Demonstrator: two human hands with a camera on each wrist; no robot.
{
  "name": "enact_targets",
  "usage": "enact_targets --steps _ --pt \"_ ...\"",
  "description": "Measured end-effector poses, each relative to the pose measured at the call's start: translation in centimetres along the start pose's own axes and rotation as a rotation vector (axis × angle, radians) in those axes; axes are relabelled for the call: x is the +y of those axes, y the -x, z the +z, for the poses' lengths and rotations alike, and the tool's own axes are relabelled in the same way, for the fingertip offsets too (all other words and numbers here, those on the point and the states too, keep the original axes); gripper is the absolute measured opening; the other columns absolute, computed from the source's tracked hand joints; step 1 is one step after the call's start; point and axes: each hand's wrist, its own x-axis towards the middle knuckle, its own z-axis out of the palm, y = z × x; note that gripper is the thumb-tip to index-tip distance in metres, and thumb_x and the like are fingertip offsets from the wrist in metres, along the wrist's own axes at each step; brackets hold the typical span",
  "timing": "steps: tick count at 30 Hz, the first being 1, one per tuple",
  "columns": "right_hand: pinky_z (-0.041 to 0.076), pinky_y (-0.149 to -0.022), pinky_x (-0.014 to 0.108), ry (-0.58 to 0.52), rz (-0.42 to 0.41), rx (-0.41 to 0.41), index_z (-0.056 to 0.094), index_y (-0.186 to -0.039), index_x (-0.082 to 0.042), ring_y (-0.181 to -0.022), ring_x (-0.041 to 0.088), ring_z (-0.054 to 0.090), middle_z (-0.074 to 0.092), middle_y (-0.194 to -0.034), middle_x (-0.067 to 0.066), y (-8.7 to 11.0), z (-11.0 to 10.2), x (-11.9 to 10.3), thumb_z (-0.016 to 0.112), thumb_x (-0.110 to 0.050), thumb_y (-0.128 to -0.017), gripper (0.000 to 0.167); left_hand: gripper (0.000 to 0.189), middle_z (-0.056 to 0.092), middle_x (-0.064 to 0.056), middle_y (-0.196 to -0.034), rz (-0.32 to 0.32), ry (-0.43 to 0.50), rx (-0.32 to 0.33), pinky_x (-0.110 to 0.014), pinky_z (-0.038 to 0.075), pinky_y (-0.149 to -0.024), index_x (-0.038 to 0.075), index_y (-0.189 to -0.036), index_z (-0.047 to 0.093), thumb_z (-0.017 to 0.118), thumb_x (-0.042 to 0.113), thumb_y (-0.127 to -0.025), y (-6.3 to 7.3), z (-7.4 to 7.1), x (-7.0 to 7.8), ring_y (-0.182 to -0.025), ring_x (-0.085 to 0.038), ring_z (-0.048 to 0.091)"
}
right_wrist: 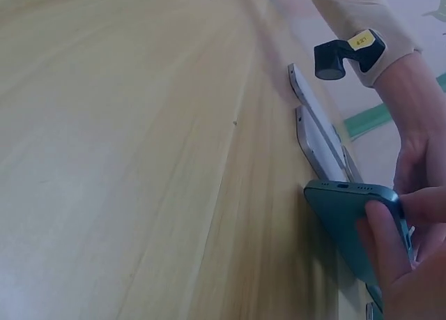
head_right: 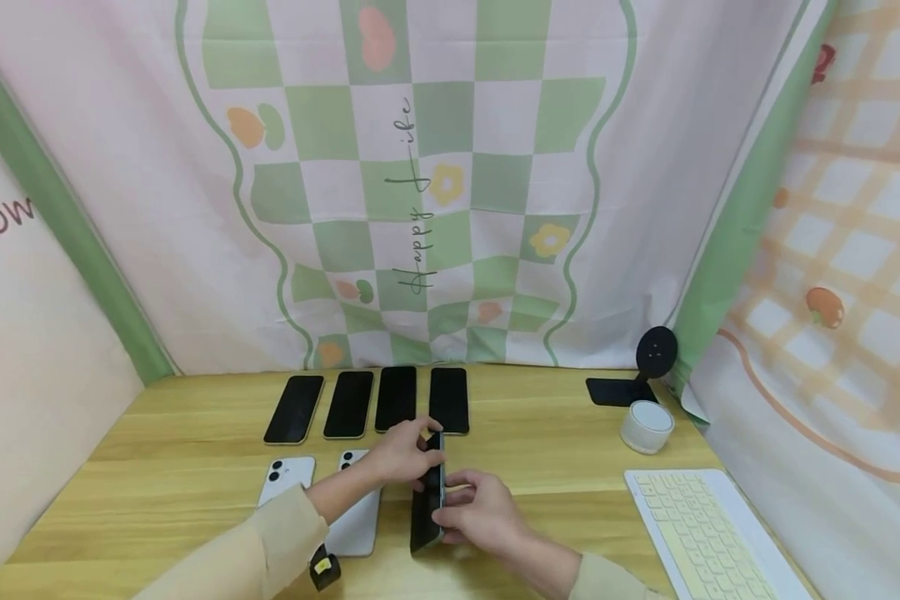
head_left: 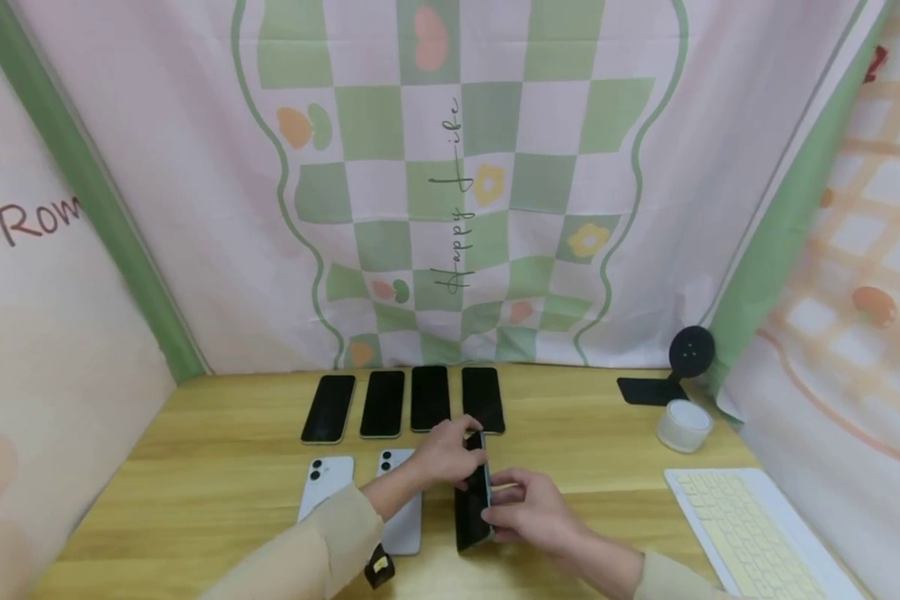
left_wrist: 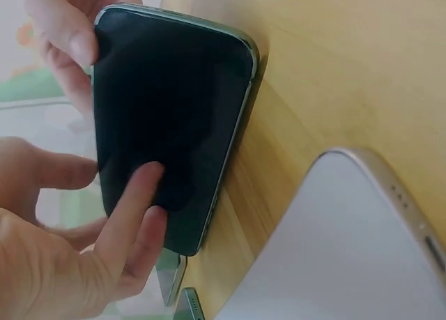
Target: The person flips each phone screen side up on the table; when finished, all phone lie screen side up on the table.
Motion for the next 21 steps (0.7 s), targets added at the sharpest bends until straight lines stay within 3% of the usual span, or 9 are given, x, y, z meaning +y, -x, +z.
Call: enact_targets --steps 1,4,8,11,15,21 --pt "0.067 -0.08 0.041 0.009 0.0 0.007 0.046 -0.139 0.017 -0.098 0.027 0.076 0.069 -0.12 0.031 0.0 0.0 0.1 0.071 0.001 -0.089 0.058 0.052 0.061 -0.024 -0.122 -0.002 -0.025 -0.014 -0.033 0.063 -0.059 0.003 -0.144 0.053 0.067 0.014 -0.096 0.0 0.0 0.0 -0.066 -0.022 0.07" --pt "0.067 -0.079 0.041 0.029 0.012 0.022 0.046 -0.139 0.019 -0.098 0.028 0.076 0.07 -0.118 0.031 0.0 -0.3 0.2 0.07 0.004 -0.089 0.057 0.057 0.06 -0.021 -0.134 0.031 -0.18 -0.061 -0.04 0.064 -0.082 0.005 -0.149 0.05 0.068 0.019 -0.096 0.2 -0.1 -0.3 -0.092 -0.025 0.073" --pt "0.067 -0.077 0.039 0.042 0.014 0.023 0.046 -0.139 0.02 -0.098 0.027 0.076 0.07 -0.12 0.032 0.0 -0.7 0.4 0.07 0.004 -0.089 0.057 0.064 0.061 -0.013 -0.138 0.108 -0.431 -0.135 -0.04 0.055 -0.103 0.012 -0.149 0.053 0.075 0.028 -0.091 1.1 -0.6 -0.4 -0.118 -0.022 0.063" --pt "0.066 -0.076 0.038 0.045 0.015 0.027 0.045 -0.142 0.019 -0.1 0.028 0.076 0.065 -0.129 0.036 0.0 -0.7 0.5 0.07 0.004 -0.089 0.061 0.075 0.053 -0.011 -0.147 0.134 -0.563 -0.208 -0.037 0.053 -0.107 0.019 -0.155 0.048 0.08 0.034 -0.089 2.0 -0.9 -0.5 -0.127 -0.021 0.056" --pt "0.066 -0.073 0.04 0.06 -0.024 0.047 0.036 -0.152 0.014 -0.107 0.032 0.075 0.046 -0.151 0.039 -0.1 -0.5 0.8 0.071 0.008 -0.085 0.076 0.087 0.041 -0.01 -0.159 0.168 -0.693 -0.263 -0.046 0.049 -0.114 0.028 -0.161 0.038 0.081 0.044 -0.087 2.6 -1.0 -1.4 -0.146 -0.029 0.042" --pt "0.066 -0.067 0.043 0.107 -0.102 0.064 0.029 -0.159 0.004 -0.118 0.042 0.07 0.028 -0.162 0.038 -0.3 0.1 1.1 0.073 0.013 -0.079 0.092 0.088 0.033 -0.006 -0.165 0.197 -0.761 -0.27 -0.049 0.043 -0.121 0.034 -0.161 0.037 0.081 0.05 -0.086 2.8 -1.0 -2.2 -0.151 -0.032 0.038"
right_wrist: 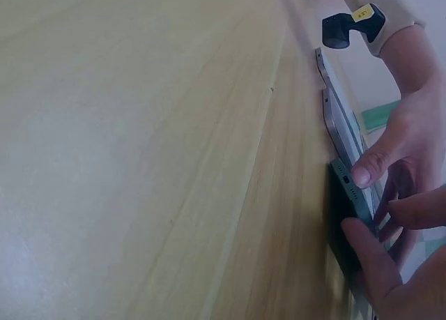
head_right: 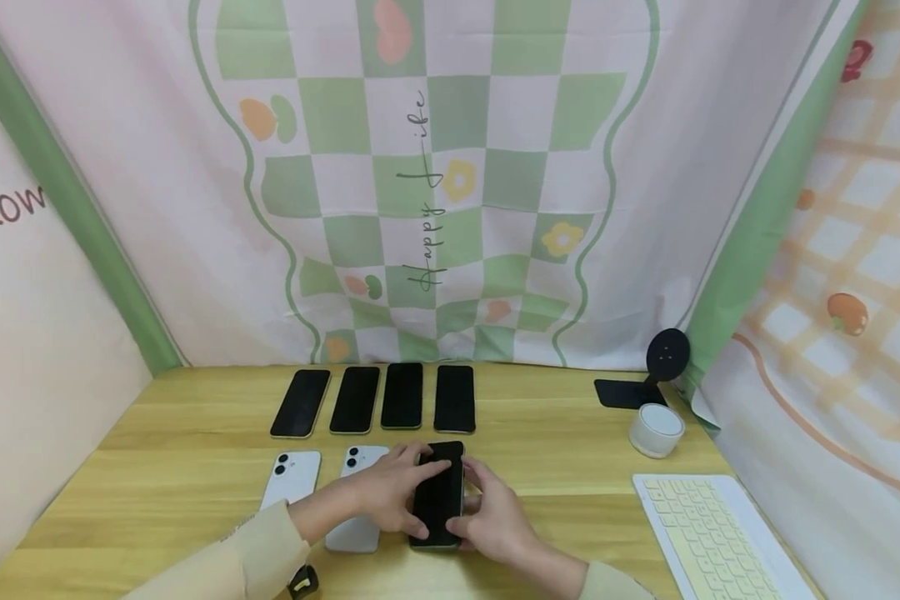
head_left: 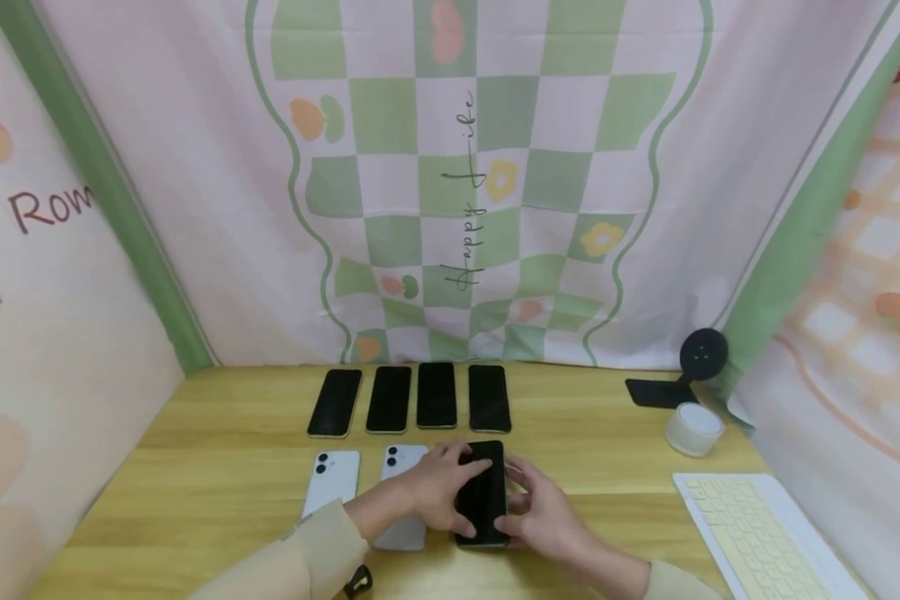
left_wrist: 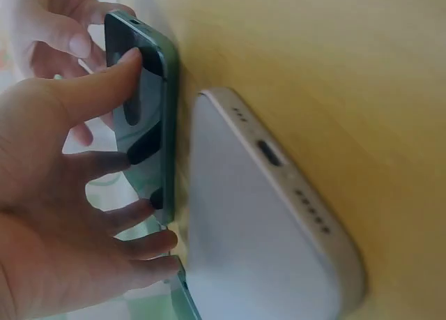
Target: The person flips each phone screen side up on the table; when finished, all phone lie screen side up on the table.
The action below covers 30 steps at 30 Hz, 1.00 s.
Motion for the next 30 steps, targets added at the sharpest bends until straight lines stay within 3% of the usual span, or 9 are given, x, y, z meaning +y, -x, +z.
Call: enact_targets --steps 3,9,15,19,23,26,30 --pt "0.066 -0.072 0.042 0.059 0.016 0.019 0.032 -0.158 0.004 -0.121 0.043 0.068 0.033 -0.16 0.039 -0.1 0.1 -0.1 0.076 0.011 -0.077 0.092 0.087 0.032 -0.005 -0.166 -0.003 -0.013 0.0 -0.048 0.041 -0.122 0.036 -0.16 0.038 0.081 0.052 -0.086 0.1 0.0 0.1 -0.15 -0.031 0.039" --pt "0.06 -0.099 0.046 0.243 0.046 0.083 0.044 -0.151 0.003 -0.124 0.034 0.066 0.054 -0.15 0.031 -0.3 0.1 -0.5 0.085 0.003 -0.071 0.09 0.083 0.033 -0.004 -0.165 -0.017 -0.026 0.01 -0.049 0.037 -0.126 0.037 -0.158 0.042 0.08 0.054 -0.086 0.1 0.3 0.2 -0.15 -0.029 0.039" --pt "0.053 -0.107 0.056 0.304 0.071 0.101 0.052 -0.146 0.0 -0.119 0.029 0.066 0.06 -0.147 0.024 -0.5 0.2 -0.7 0.087 0.001 -0.069 0.084 0.082 0.033 -0.004 -0.165 -0.016 -0.031 0.017 -0.05 0.034 -0.127 0.037 -0.157 0.043 0.08 0.054 -0.086 0.3 0.4 0.3 -0.15 -0.03 0.039" --pt "0.053 -0.106 0.055 0.334 0.085 0.114 0.057 -0.142 -0.002 -0.116 0.026 0.066 0.064 -0.142 0.02 -0.6 0.2 -0.6 0.087 0.001 -0.069 0.079 0.081 0.033 -0.005 -0.165 -0.006 -0.041 0.017 -0.051 0.034 -0.127 0.037 -0.157 0.044 0.079 0.054 -0.086 0.2 0.4 0.4 -0.149 -0.031 0.039" --pt "0.056 -0.101 0.053 0.337 0.066 0.119 0.052 -0.148 -0.002 -0.113 0.025 0.067 0.066 -0.138 0.021 -0.5 0.2 -0.7 0.086 -0.001 -0.072 0.083 0.078 0.035 -0.005 -0.164 -0.004 -0.021 0.027 -0.053 0.037 -0.125 0.036 -0.155 0.046 0.08 0.052 -0.087 0.0 0.4 0.2 -0.148 -0.032 0.041" --pt "0.06 -0.09 0.044 0.362 0.013 0.108 0.042 -0.155 -0.001 -0.108 0.026 0.07 0.069 -0.131 0.022 -0.4 0.4 -1.0 0.085 -0.006 -0.076 0.09 0.073 0.041 -0.006 -0.162 -0.011 0.044 0.053 -0.052 0.043 -0.12 0.034 -0.153 0.05 0.081 0.044 -0.088 -0.1 0.3 -0.1 -0.145 -0.032 0.045" --pt "0.06 -0.076 0.034 0.402 -0.096 0.062 0.037 -0.158 -0.002 -0.106 0.035 0.071 0.066 -0.135 0.028 -0.3 0.9 -1.5 0.082 -0.009 -0.083 0.088 0.069 0.048 -0.01 -0.158 -0.033 0.155 0.109 -0.053 0.047 -0.116 0.03 -0.151 0.054 0.082 0.029 -0.089 0.1 0.1 -0.7 -0.143 -0.032 0.049"
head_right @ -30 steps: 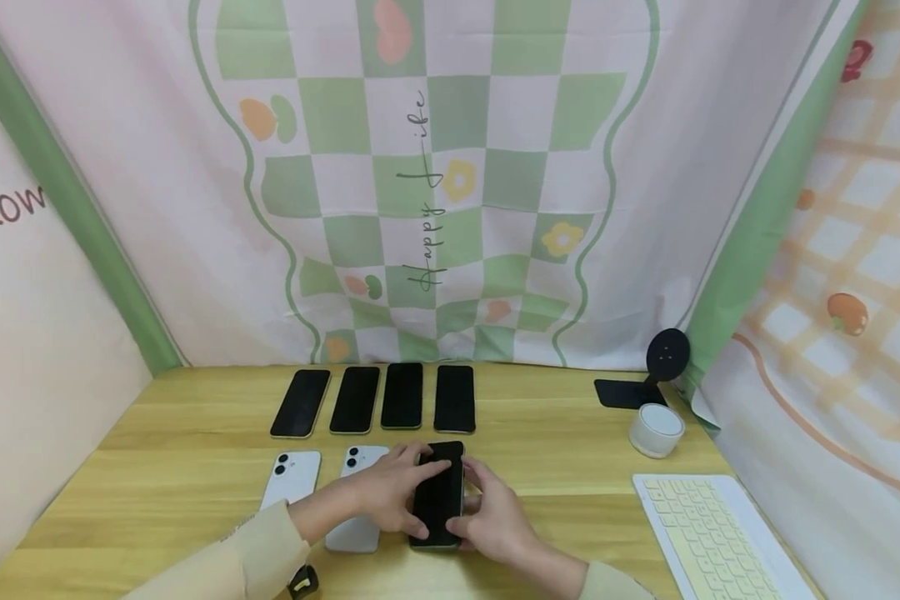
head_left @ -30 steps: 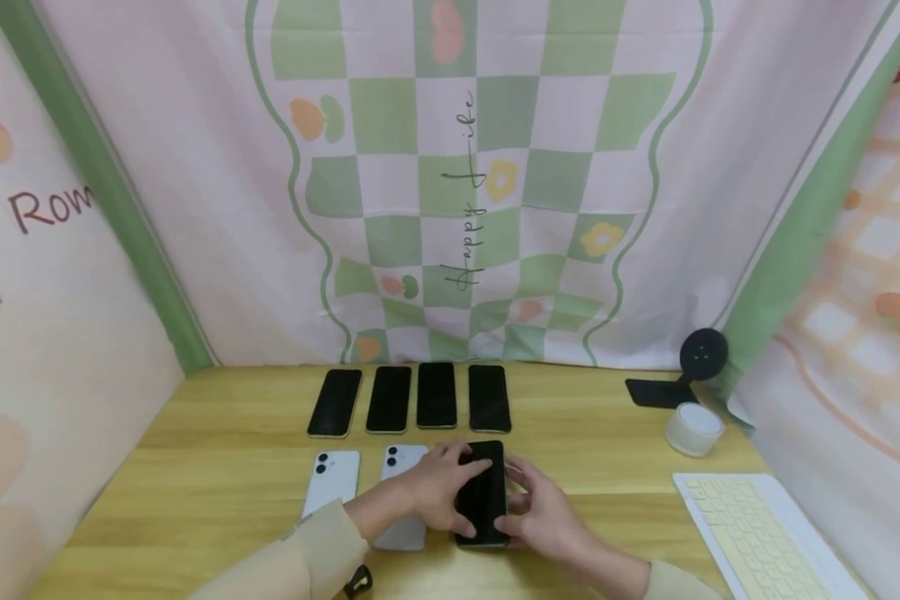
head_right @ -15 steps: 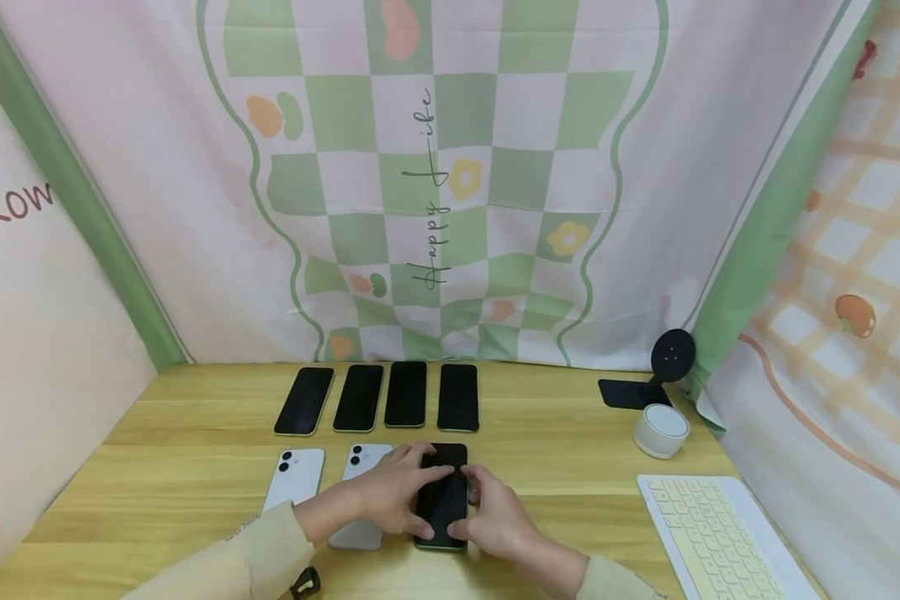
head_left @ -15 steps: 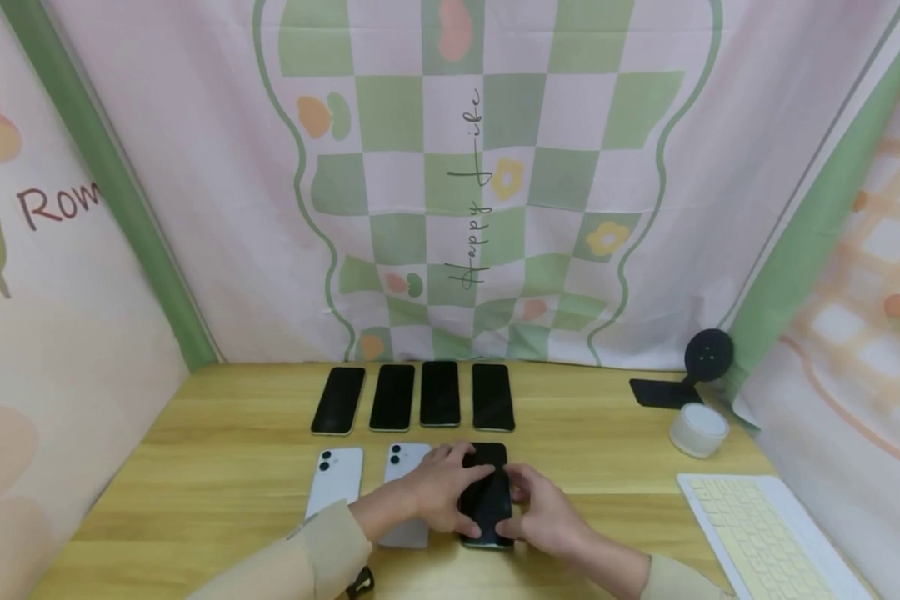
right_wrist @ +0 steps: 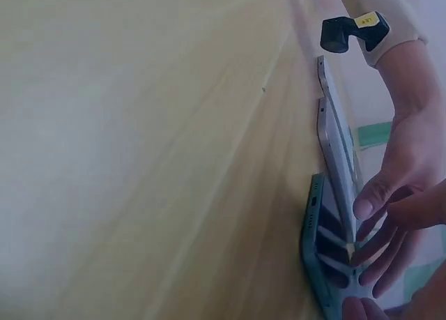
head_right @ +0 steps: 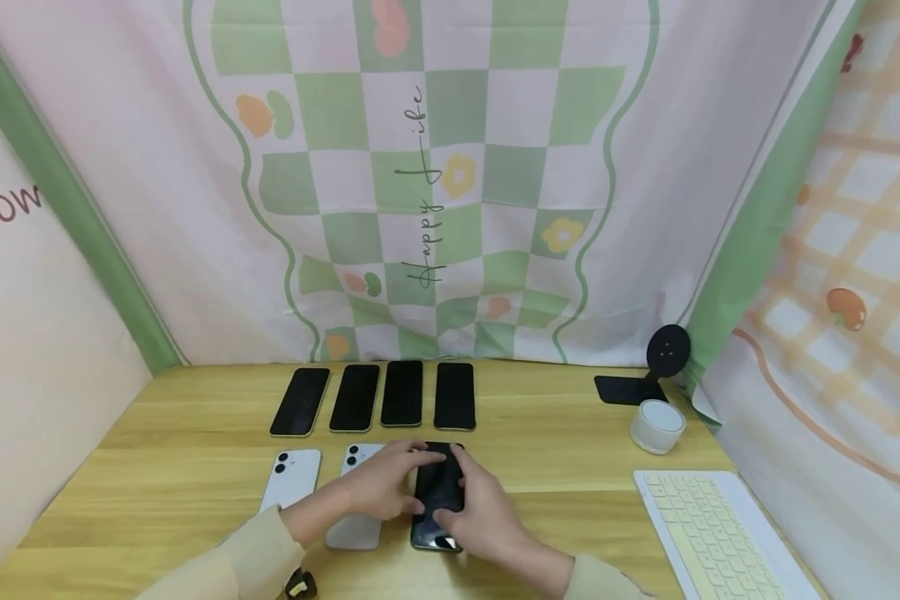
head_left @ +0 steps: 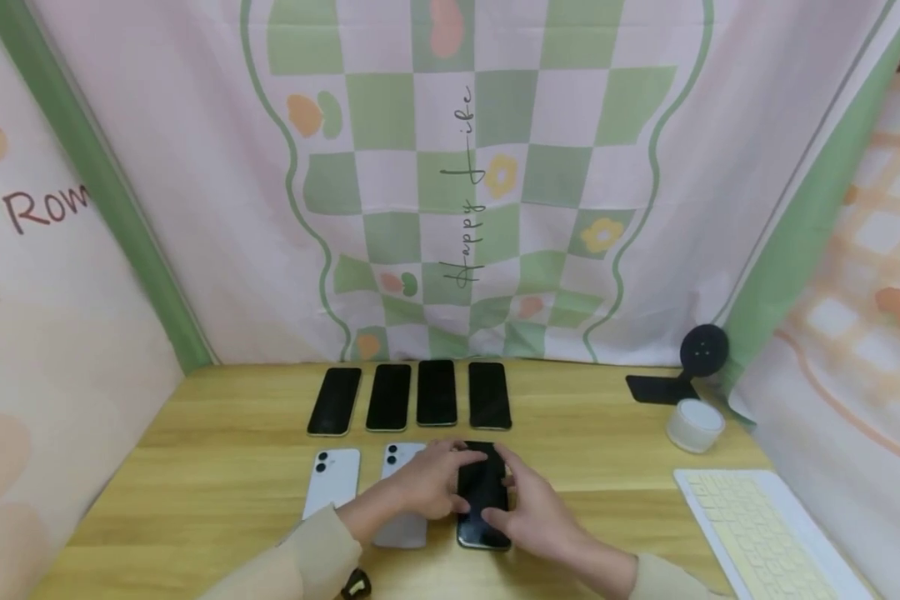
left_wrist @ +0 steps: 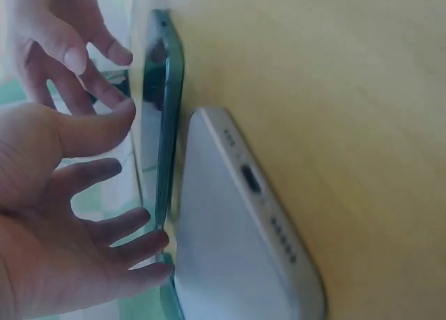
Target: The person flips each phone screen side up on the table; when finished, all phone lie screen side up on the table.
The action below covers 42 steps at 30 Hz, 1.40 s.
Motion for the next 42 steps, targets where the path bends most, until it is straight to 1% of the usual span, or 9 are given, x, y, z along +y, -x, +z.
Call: enact_targets --steps 4,8,12,17,23,28,32,38,42 --pt "0.063 -0.087 0.048 0.016 -0.149 -0.076 0.039 -0.157 0.0 -0.117 0.046 0.066 0.055 -0.146 0.035 -0.3 0.8 -1.1 0.079 -0.012 -0.088 0.081 0.073 0.05 -0.012 -0.157 -0.037 0.001 0.055 -0.056 0.044 -0.119 0.026 -0.151 0.054 0.083 0.018 -0.085 0.8 -0.5 -1.2 -0.144 -0.034 0.049" --pt "0.058 -0.099 0.057 0.092 -0.269 -0.131 0.041 -0.156 0.001 -0.127 0.043 0.062 0.054 -0.15 0.03 -0.7 2.0 -2.3 0.079 -0.018 -0.089 0.079 0.076 0.051 -0.015 -0.156 -0.069 -0.036 0.075 -0.058 0.042 -0.12 0.016 -0.15 0.055 0.085 0.012 -0.08 2.0 -1.2 -2.6 -0.145 -0.037 0.049" --pt "0.051 -0.109 0.06 0.187 -0.33 -0.171 0.041 -0.156 0.0 -0.138 0.043 0.055 0.048 -0.157 0.028 -0.9 3.4 -3.0 0.081 -0.023 -0.089 0.08 0.075 0.053 -0.016 -0.154 -0.088 -0.048 0.067 -0.057 0.042 -0.121 0.01 -0.147 0.056 0.086 0.007 -0.079 3.2 -1.5 -3.8 -0.145 -0.037 0.049" --pt "0.048 -0.114 0.059 0.335 -0.337 -0.246 0.045 -0.155 -0.004 -0.145 0.04 0.05 0.041 -0.163 0.027 -1.1 5.0 -3.0 0.081 -0.029 -0.089 0.079 0.076 0.047 -0.016 -0.16 -0.112 -0.063 0.026 -0.057 0.039 -0.124 0.011 -0.15 0.054 0.086 0.01 -0.08 3.9 -1.7 -4.8 -0.15 -0.038 0.043" --pt "0.049 -0.115 0.055 0.418 -0.37 -0.247 0.05 -0.151 -0.004 -0.146 0.038 0.049 0.043 -0.161 0.026 -1.6 6.0 -3.0 0.082 -0.03 -0.088 0.075 0.076 0.046 -0.018 -0.161 -0.127 -0.039 0.02 -0.058 0.038 -0.124 0.01 -0.149 0.054 0.086 0.012 -0.081 4.4 -2.1 -5.8 -0.151 -0.04 0.042" --pt "0.048 -0.117 0.056 0.519 -0.309 -0.278 0.057 -0.146 -0.01 -0.145 0.043 0.049 0.048 -0.16 0.022 -2.1 6.8 -3.6 0.081 -0.036 -0.088 0.068 0.07 0.044 -0.021 -0.162 -0.129 0.018 0.012 -0.061 0.036 -0.124 0.011 -0.145 0.059 0.086 0.014 -0.081 4.6 -2.3 -6.6 -0.152 -0.042 0.04" --pt "0.048 -0.117 0.055 0.604 -0.277 -0.3 0.059 -0.144 -0.014 -0.145 0.044 0.05 0.049 -0.16 0.018 -2.5 7.3 -4.2 0.079 -0.04 -0.089 0.064 0.069 0.044 -0.022 -0.161 -0.103 0.035 0.014 -0.064 0.034 -0.124 0.01 -0.144 0.059 0.087 0.014 -0.081 4.9 -2.4 -7.0 -0.152 -0.044 0.039" --pt "0.049 -0.116 0.052 0.645 -0.294 -0.31 0.062 -0.143 -0.017 -0.145 0.041 0.051 0.052 -0.158 0.015 -2.8 7.7 -4.8 0.078 -0.04 -0.09 0.06 0.072 0.045 -0.023 -0.16 -0.055 0.034 0.007 -0.066 0.034 -0.123 0.009 -0.144 0.059 0.087 0.011 -0.078 5.2 -2.7 -7.4 -0.15 -0.046 0.041" --pt "0.049 -0.117 0.051 0.652 -0.303 -0.316 0.061 -0.143 -0.016 -0.145 0.042 0.051 0.052 -0.158 0.016 -2.8 7.9 -4.8 0.078 -0.039 -0.091 0.06 0.069 0.05 -0.024 -0.156 -0.009 0.047 0.014 -0.068 0.039 -0.118 0.008 -0.141 0.061 0.085 0.006 -0.076 5.2 -3.0 -7.8 -0.144 -0.048 0.047"
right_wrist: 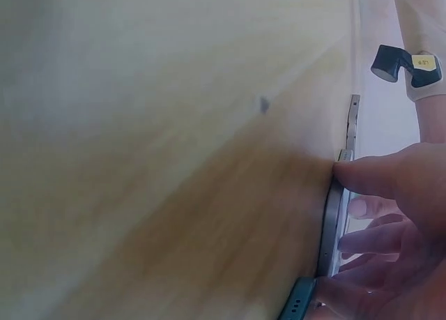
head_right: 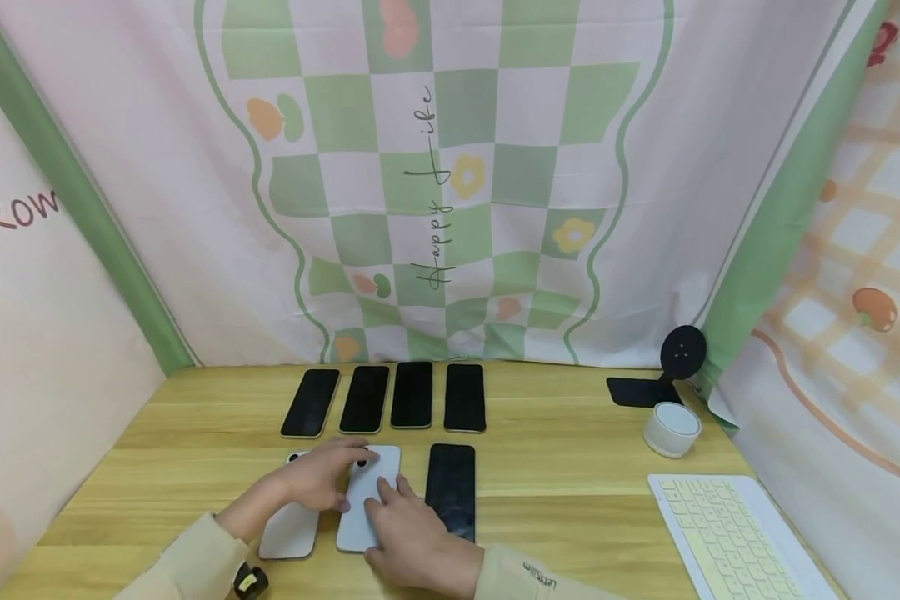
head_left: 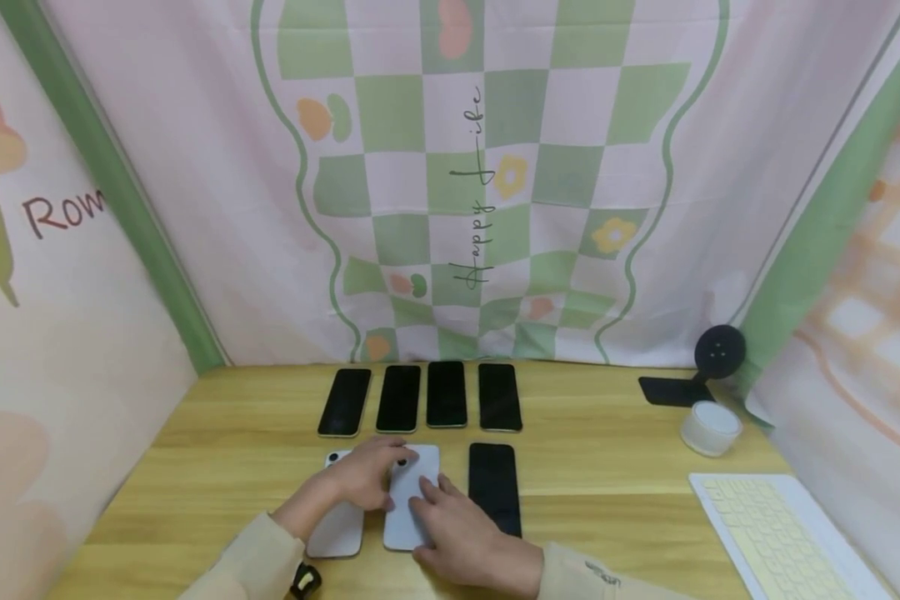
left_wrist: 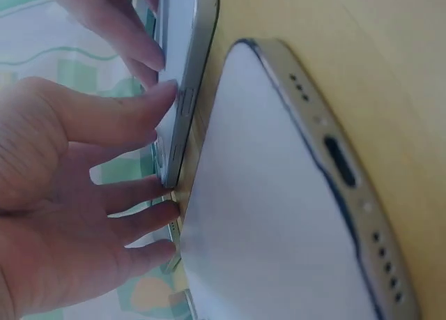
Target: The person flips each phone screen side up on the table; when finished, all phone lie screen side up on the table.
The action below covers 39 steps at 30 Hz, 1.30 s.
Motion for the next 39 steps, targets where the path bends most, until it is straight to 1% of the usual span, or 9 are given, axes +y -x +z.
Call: enact_targets --steps 3,6,11,16,21,26,32,36,39 --pt "0.051 -0.115 0.051 -0.01 -0.003 0.001 0.061 -0.144 -0.015 -0.144 0.043 0.051 0.051 -0.158 0.018 0.0 0.1 0.1 0.077 -0.038 -0.091 0.06 0.065 0.056 -0.026 -0.149 0.038 0.087 0.025 -0.068 0.042 -0.115 0.003 -0.138 0.062 0.081 -0.001 -0.075 -0.1 -0.2 -0.2 -0.139 -0.048 0.052" --pt "0.051 -0.114 0.052 -0.026 -0.008 -0.008 0.06 -0.144 -0.015 -0.144 0.044 0.051 0.05 -0.159 0.018 0.0 0.1 0.2 0.077 -0.038 -0.092 0.059 0.064 0.059 -0.027 -0.146 0.043 0.19 0.054 -0.067 0.044 -0.114 0.0 -0.136 0.062 0.076 -0.006 -0.074 -0.3 -0.3 -0.4 -0.137 -0.046 0.054" --pt "0.051 -0.114 0.053 -0.057 -0.02 -0.036 0.058 -0.146 -0.017 -0.145 0.045 0.05 0.047 -0.161 0.018 0.1 0.0 0.5 0.076 -0.038 -0.093 0.061 0.059 0.06 -0.025 -0.142 -0.059 0.346 0.086 -0.064 0.048 -0.109 0.005 -0.135 0.062 0.073 -0.008 -0.079 -0.8 -0.1 -0.5 -0.129 -0.041 0.058" --pt "0.05 -0.115 0.054 -0.052 -0.04 -0.034 0.055 -0.148 -0.015 -0.146 0.045 0.048 0.044 -0.163 0.019 0.2 -0.1 0.8 0.075 -0.038 -0.094 0.062 0.058 0.062 -0.02 -0.137 -0.179 0.497 0.126 -0.048 0.055 -0.095 0.009 -0.137 0.061 0.069 -0.01 -0.083 -1.4 -0.5 -0.3 -0.112 -0.028 0.06" --pt "0.048 -0.117 0.055 -0.043 -0.044 -0.035 0.052 -0.149 -0.013 -0.147 0.047 0.046 0.041 -0.165 0.021 0.2 -0.1 1.0 0.073 -0.037 -0.096 0.062 0.06 0.06 -0.021 -0.138 -0.203 0.568 0.157 -0.043 0.056 -0.092 0.006 -0.138 0.06 0.066 -0.014 -0.083 -1.8 -0.4 -0.5 -0.112 -0.028 0.059" --pt "0.047 -0.117 0.056 -0.08 -0.036 -0.047 0.049 -0.151 -0.012 -0.148 0.047 0.044 0.039 -0.166 0.021 0.3 -0.1 1.0 0.071 -0.036 -0.098 0.063 0.06 0.061 -0.022 -0.136 -0.243 0.628 0.229 -0.041 0.059 -0.088 0.003 -0.134 0.06 0.066 -0.02 -0.079 -1.6 0.1 -0.4 -0.112 -0.03 0.064" --pt "0.046 -0.117 0.058 -0.138 -0.031 -0.044 0.046 -0.153 -0.011 -0.149 0.045 0.044 0.037 -0.167 0.02 0.5 0.0 0.8 0.069 -0.035 -0.099 0.064 0.065 0.059 -0.028 -0.137 -0.304 0.645 0.312 -0.04 0.064 -0.088 -0.003 -0.139 0.057 0.069 -0.021 -0.077 -1.1 0.6 -0.2 -0.113 -0.037 0.07" --pt "0.046 -0.117 0.059 -0.16 -0.035 -0.055 0.046 -0.153 -0.012 -0.15 0.043 0.043 0.036 -0.168 0.018 0.6 0.1 0.7 0.069 -0.035 -0.099 0.063 0.056 0.068 -0.021 -0.124 -0.351 0.606 0.326 -0.039 0.061 -0.088 -0.003 -0.133 0.063 0.074 -0.012 -0.079 -0.8 0.9 -0.4 -0.103 -0.027 0.069" --pt "0.047 -0.116 0.06 -0.159 -0.038 -0.056 0.046 -0.153 -0.013 -0.15 0.044 0.043 0.035 -0.168 0.018 0.6 0.2 0.7 0.069 -0.035 -0.099 0.062 0.049 0.07 -0.017 -0.119 -0.354 0.607 0.31 -0.036 0.061 -0.078 0.0 -0.13 0.066 0.074 -0.009 -0.082 -0.7 1.2 -0.5 -0.094 -0.02 0.066"
